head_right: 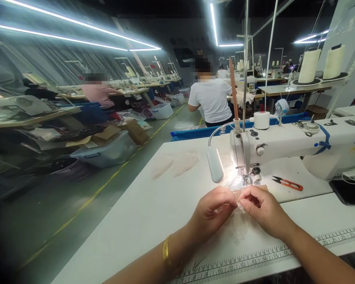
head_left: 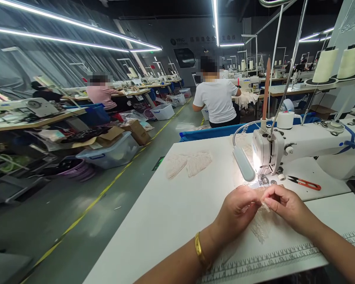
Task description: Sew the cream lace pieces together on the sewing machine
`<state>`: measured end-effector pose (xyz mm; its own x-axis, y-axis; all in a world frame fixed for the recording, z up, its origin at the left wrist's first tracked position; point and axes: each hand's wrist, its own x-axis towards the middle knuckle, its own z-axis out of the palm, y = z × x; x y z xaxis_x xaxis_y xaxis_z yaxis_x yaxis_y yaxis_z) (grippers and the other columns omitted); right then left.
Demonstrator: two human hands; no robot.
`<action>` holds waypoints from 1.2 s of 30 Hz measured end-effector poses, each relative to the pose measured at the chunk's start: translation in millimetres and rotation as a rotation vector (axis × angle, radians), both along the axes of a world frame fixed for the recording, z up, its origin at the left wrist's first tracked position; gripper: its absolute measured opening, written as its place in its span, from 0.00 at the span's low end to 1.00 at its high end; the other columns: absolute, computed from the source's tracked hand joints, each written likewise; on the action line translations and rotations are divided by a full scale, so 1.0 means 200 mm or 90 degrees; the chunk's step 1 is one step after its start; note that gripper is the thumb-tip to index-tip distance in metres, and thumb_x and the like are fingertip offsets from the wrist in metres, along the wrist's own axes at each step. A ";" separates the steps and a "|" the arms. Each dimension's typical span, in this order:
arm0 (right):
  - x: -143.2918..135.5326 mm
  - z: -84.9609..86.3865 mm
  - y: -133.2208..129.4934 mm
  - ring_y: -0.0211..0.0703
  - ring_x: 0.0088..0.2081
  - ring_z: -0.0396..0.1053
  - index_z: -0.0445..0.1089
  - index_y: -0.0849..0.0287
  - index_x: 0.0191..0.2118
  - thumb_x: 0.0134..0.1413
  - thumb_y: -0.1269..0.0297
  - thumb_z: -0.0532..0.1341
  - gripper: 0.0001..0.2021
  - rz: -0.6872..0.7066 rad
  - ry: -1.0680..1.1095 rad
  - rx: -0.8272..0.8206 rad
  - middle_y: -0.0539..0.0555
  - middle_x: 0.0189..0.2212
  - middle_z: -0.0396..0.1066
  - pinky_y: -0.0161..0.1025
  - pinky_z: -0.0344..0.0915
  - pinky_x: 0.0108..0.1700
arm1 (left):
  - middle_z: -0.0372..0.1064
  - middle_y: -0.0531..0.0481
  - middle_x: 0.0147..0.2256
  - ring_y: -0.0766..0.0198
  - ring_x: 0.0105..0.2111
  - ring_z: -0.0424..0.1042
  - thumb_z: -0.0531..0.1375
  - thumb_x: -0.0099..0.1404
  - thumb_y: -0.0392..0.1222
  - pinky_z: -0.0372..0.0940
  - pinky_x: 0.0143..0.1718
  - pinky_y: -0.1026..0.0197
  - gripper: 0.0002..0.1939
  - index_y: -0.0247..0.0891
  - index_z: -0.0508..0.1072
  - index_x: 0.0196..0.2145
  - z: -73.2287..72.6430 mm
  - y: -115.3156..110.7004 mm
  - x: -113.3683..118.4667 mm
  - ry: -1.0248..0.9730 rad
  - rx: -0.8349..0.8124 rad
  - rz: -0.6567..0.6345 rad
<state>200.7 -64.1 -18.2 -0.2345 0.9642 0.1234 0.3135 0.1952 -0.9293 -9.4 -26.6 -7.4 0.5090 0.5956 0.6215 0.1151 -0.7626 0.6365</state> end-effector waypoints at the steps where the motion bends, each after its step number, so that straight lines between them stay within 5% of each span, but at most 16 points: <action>1: 0.00 0.00 0.00 0.45 0.39 0.66 0.72 0.53 0.39 0.68 0.51 0.59 0.12 -0.005 -0.013 0.000 0.51 0.35 0.70 0.41 0.65 0.43 | 0.75 0.49 0.31 0.63 0.33 0.72 0.58 0.73 0.37 0.68 0.38 0.59 0.08 0.40 0.75 0.35 0.00 0.00 0.00 -0.001 0.007 -0.001; 7: -0.04 0.03 -0.03 0.41 0.31 0.62 0.69 0.53 0.35 0.66 0.58 0.59 0.08 -0.013 -0.066 0.050 0.49 0.31 0.66 0.37 0.62 0.33 | 0.75 0.49 0.31 0.63 0.32 0.72 0.57 0.74 0.38 0.68 0.37 0.60 0.10 0.40 0.76 0.36 0.01 0.00 0.00 0.023 0.010 -0.003; 12: -0.05 0.03 -0.03 0.44 0.33 0.62 0.64 0.53 0.33 0.71 0.56 0.54 0.13 -0.034 -0.127 0.119 0.50 0.30 0.66 0.40 0.62 0.36 | 0.75 0.50 0.31 0.63 0.32 0.72 0.57 0.72 0.34 0.68 0.36 0.61 0.09 0.41 0.75 0.36 0.02 0.01 0.00 0.018 -0.005 -0.007; 17: -0.04 0.01 -0.03 0.44 0.34 0.62 0.61 0.53 0.32 0.72 0.55 0.51 0.15 -0.024 -0.108 0.076 0.50 0.30 0.64 0.40 0.63 0.36 | 0.74 0.51 0.31 0.64 0.32 0.72 0.57 0.69 0.30 0.67 0.37 0.61 0.09 0.40 0.74 0.34 0.00 0.02 0.00 0.022 -0.016 -0.023; 23: -0.02 0.02 -0.07 0.43 0.34 0.61 0.62 0.53 0.35 0.72 0.50 0.53 0.15 0.020 -0.020 0.072 0.49 0.31 0.62 0.39 0.62 0.36 | 0.72 0.51 0.31 0.64 0.32 0.69 0.58 0.69 0.33 0.65 0.36 0.61 0.07 0.39 0.73 0.33 0.00 0.01 -0.01 0.048 -0.103 -0.011; 27: 0.00 0.02 -0.05 0.43 0.34 0.60 0.63 0.53 0.36 0.73 0.49 0.53 0.16 -0.037 -0.011 0.088 0.49 0.31 0.62 0.40 0.61 0.36 | 0.71 0.51 0.30 0.64 0.31 0.69 0.59 0.68 0.33 0.64 0.36 0.61 0.06 0.38 0.73 0.32 0.00 0.01 -0.01 0.059 -0.126 -0.001; 36: -0.02 0.01 -0.04 0.48 0.41 0.65 0.72 0.50 0.46 0.72 0.52 0.54 0.13 -0.023 -0.120 0.065 0.52 0.39 0.71 0.43 0.63 0.41 | 0.74 0.51 0.33 0.64 0.33 0.70 0.59 0.69 0.33 0.65 0.39 0.60 0.07 0.40 0.77 0.38 -0.01 0.02 -0.01 0.036 -0.114 -0.020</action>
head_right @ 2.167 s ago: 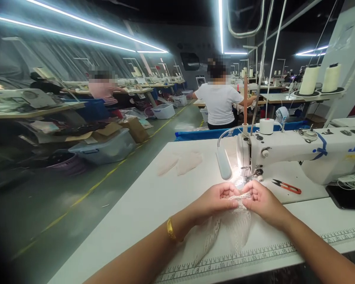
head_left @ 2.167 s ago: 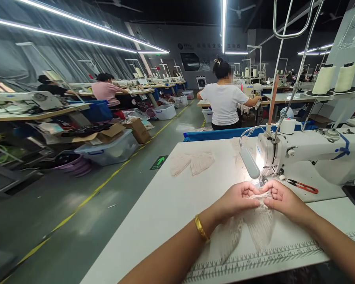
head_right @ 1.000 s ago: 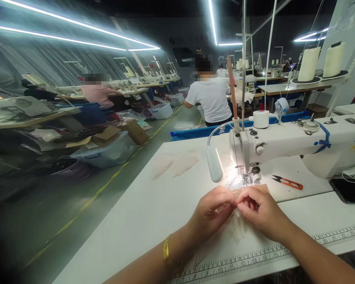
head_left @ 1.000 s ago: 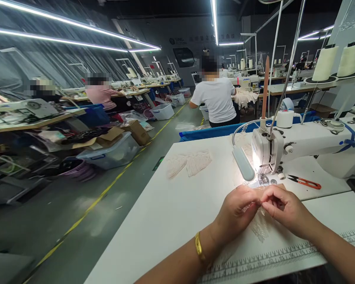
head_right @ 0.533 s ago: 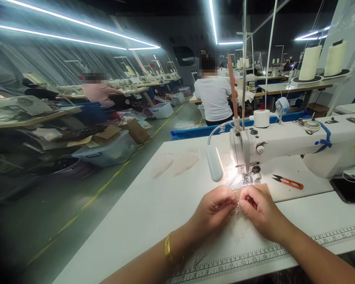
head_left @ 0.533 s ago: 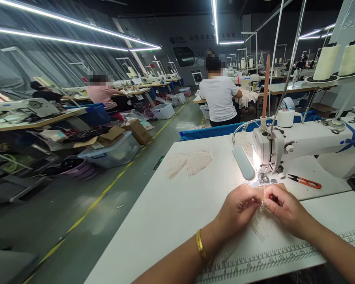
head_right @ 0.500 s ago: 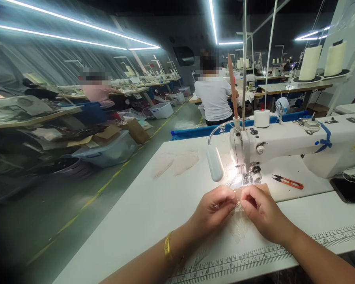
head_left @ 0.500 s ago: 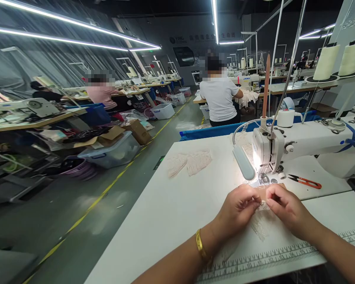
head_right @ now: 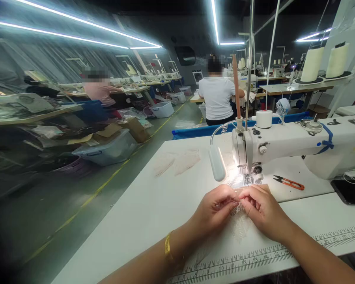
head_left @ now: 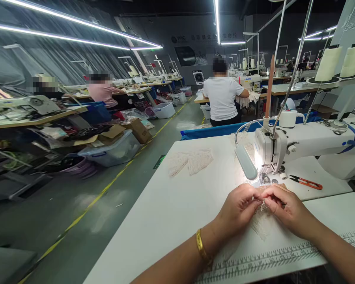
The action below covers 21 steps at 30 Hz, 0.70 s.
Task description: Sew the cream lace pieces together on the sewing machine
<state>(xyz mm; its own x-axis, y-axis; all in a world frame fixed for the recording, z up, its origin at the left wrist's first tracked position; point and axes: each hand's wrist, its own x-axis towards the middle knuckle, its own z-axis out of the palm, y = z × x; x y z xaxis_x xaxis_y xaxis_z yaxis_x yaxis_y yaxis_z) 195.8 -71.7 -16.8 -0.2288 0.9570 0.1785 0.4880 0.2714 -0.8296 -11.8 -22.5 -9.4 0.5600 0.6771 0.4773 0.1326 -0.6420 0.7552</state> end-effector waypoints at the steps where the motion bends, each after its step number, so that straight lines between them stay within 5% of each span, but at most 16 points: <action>1: 0.00 0.00 0.00 0.48 0.41 0.65 0.72 0.51 0.45 0.72 0.54 0.55 0.11 0.000 -0.004 0.004 0.52 0.39 0.71 0.43 0.63 0.41 | 0.74 0.51 0.33 0.64 0.33 0.70 0.59 0.69 0.33 0.65 0.39 0.60 0.07 0.40 0.77 0.38 0.00 0.00 0.00 -0.002 -0.001 0.002; 16: -0.01 0.01 0.00 0.46 0.37 0.64 0.67 0.52 0.35 0.70 0.59 0.56 0.10 -0.032 -0.021 0.037 0.50 0.32 0.66 0.40 0.61 0.36 | 0.71 0.54 0.30 0.66 0.30 0.66 0.61 0.66 0.36 0.62 0.35 0.62 0.03 0.38 0.74 0.33 0.02 -0.02 0.02 0.032 -0.057 0.038; 21: -0.02 -0.03 0.01 0.44 0.36 0.64 0.65 0.53 0.35 0.70 0.64 0.57 0.09 -0.022 -0.049 0.135 0.49 0.33 0.67 0.40 0.61 0.37 | 0.69 0.54 0.28 0.67 0.28 0.64 0.62 0.66 0.38 0.60 0.33 0.63 0.04 0.38 0.74 0.32 0.02 -0.02 0.02 0.044 -0.095 0.055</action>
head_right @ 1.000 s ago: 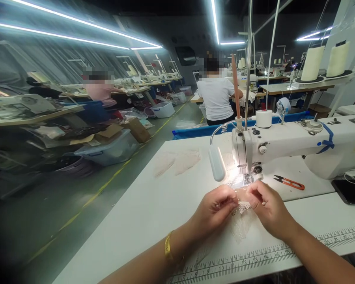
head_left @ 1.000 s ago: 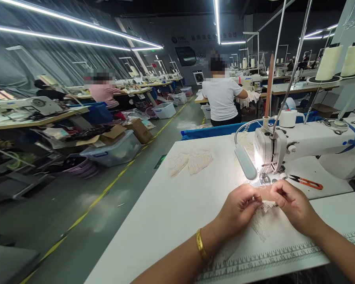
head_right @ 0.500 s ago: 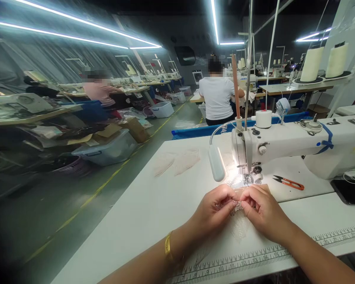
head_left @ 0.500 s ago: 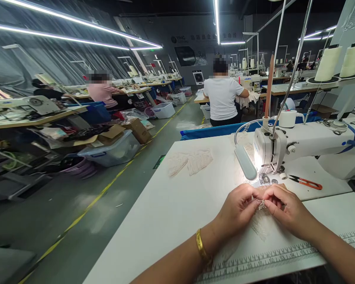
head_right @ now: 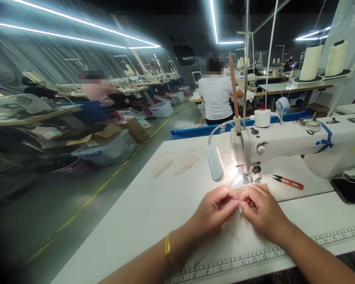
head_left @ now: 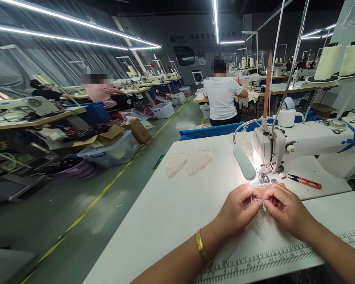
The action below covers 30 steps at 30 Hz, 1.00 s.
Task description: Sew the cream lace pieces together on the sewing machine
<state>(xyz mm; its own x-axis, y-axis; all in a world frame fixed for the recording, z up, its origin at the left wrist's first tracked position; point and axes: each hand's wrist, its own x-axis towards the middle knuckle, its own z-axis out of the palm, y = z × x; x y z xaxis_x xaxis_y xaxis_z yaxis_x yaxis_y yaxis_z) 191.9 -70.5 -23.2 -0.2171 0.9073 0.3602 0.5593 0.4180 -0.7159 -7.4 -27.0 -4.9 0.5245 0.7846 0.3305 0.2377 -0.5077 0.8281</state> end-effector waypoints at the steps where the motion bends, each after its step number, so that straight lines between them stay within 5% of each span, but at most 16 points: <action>1: 0.00 -0.01 0.00 0.43 0.35 0.64 0.64 0.53 0.35 0.70 0.66 0.56 0.08 0.003 -0.012 0.042 0.49 0.32 0.67 0.40 0.61 0.38 | 0.68 0.55 0.28 0.67 0.28 0.63 0.62 0.66 0.38 0.60 0.33 0.63 0.04 0.38 0.74 0.32 0.00 0.00 0.00 0.002 -0.006 0.004; 6: -0.01 -0.05 0.02 0.43 0.34 0.63 0.60 0.53 0.36 0.68 0.73 0.55 0.09 0.004 -0.085 0.233 0.48 0.30 0.66 0.40 0.60 0.39 | 0.65 0.56 0.26 0.68 0.27 0.61 0.60 0.62 0.36 0.57 0.31 0.63 0.04 0.38 0.71 0.28 0.00 0.00 0.01 0.013 -0.034 0.008; 11: -0.02 -0.05 0.02 0.43 0.32 0.60 0.57 0.53 0.35 0.67 0.75 0.53 0.10 -0.002 -0.130 0.274 0.48 0.29 0.63 0.41 0.60 0.39 | 0.63 0.56 0.26 0.68 0.27 0.59 0.58 0.60 0.35 0.56 0.31 0.63 0.05 0.38 0.67 0.26 0.00 0.00 0.02 0.019 -0.042 -0.013; 19: -0.03 -0.03 0.00 0.43 0.32 0.65 0.62 0.53 0.31 0.64 0.69 0.56 0.09 -0.035 -0.040 0.093 0.48 0.27 0.66 0.38 0.63 0.34 | 0.62 0.55 0.27 0.66 0.28 0.58 0.57 0.62 0.38 0.55 0.30 0.62 0.07 0.39 0.64 0.27 0.03 0.00 0.02 0.059 -0.078 -0.025; 24: -0.01 -0.01 0.00 0.42 0.29 0.63 0.62 0.53 0.30 0.61 0.68 0.57 0.08 -0.163 0.010 0.050 0.47 0.26 0.64 0.38 0.62 0.31 | 0.62 0.54 0.28 0.66 0.29 0.60 0.56 0.62 0.36 0.56 0.32 0.62 0.07 0.39 0.63 0.27 0.05 -0.01 0.01 0.078 -0.078 -0.097; 30: 0.02 0.02 -0.02 0.45 0.35 0.67 0.71 0.52 0.40 0.69 0.61 0.56 0.08 -0.060 0.041 -0.055 0.50 0.33 0.71 0.41 0.65 0.36 | 0.64 0.53 0.28 0.65 0.29 0.60 0.57 0.66 0.43 0.57 0.31 0.62 0.09 0.39 0.67 0.29 0.05 0.01 -0.01 0.077 -0.111 -0.024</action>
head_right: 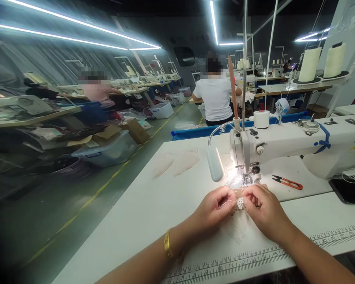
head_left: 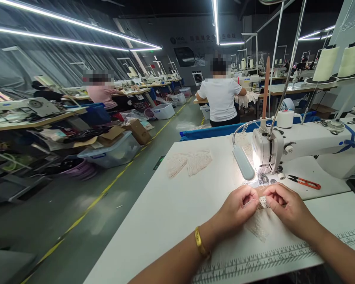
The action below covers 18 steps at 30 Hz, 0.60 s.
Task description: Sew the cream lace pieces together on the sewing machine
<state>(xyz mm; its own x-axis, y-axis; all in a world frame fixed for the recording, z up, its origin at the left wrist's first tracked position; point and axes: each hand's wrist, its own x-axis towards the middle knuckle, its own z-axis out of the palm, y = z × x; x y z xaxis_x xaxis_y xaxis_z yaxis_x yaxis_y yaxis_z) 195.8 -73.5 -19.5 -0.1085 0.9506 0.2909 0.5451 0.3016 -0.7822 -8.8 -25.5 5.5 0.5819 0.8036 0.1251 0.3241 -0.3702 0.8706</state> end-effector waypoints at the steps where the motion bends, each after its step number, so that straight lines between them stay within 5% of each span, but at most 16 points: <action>1: 0.00 0.00 0.00 0.46 0.36 0.68 0.73 0.51 0.43 0.69 0.60 0.56 0.08 0.020 0.002 -0.009 0.51 0.35 0.72 0.41 0.66 0.37 | 0.64 0.53 0.28 0.65 0.29 0.60 0.57 0.67 0.43 0.57 0.31 0.62 0.09 0.39 0.67 0.29 0.00 0.00 0.00 0.000 0.002 0.002; 5: 0.01 -0.02 0.02 0.48 0.41 0.69 0.75 0.48 0.46 0.70 0.57 0.57 0.09 0.074 0.000 -0.021 0.53 0.41 0.73 0.43 0.67 0.39 | 0.64 0.54 0.28 0.65 0.29 0.60 0.57 0.68 0.43 0.57 0.31 0.62 0.09 0.39 0.67 0.29 -0.01 0.00 -0.01 0.000 0.018 -0.005; 10: 0.00 -0.02 0.01 0.48 0.40 0.66 0.70 0.52 0.35 0.70 0.59 0.57 0.10 0.058 -0.014 -0.002 0.52 0.35 0.69 0.43 0.66 0.40 | 0.63 0.54 0.28 0.65 0.29 0.60 0.58 0.68 0.44 0.57 0.31 0.62 0.10 0.39 0.66 0.29 -0.01 0.00 0.00 -0.006 0.011 -0.001; 15: -0.01 -0.01 0.00 0.47 0.41 0.66 0.70 0.51 0.44 0.70 0.53 0.58 0.09 0.077 0.023 0.006 0.54 0.45 0.70 0.45 0.68 0.45 | 0.63 0.54 0.28 0.65 0.29 0.59 0.59 0.68 0.48 0.56 0.31 0.62 0.12 0.38 0.67 0.30 0.02 -0.01 0.00 -0.036 -0.078 0.013; 18: -0.02 -0.01 0.01 0.49 0.43 0.66 0.70 0.52 0.39 0.71 0.53 0.55 0.12 0.066 0.007 -0.008 0.53 0.39 0.72 0.48 0.65 0.48 | 0.62 0.55 0.29 0.65 0.30 0.59 0.59 0.68 0.51 0.56 0.33 0.61 0.15 0.38 0.67 0.30 0.03 0.00 0.01 -0.071 -0.137 0.009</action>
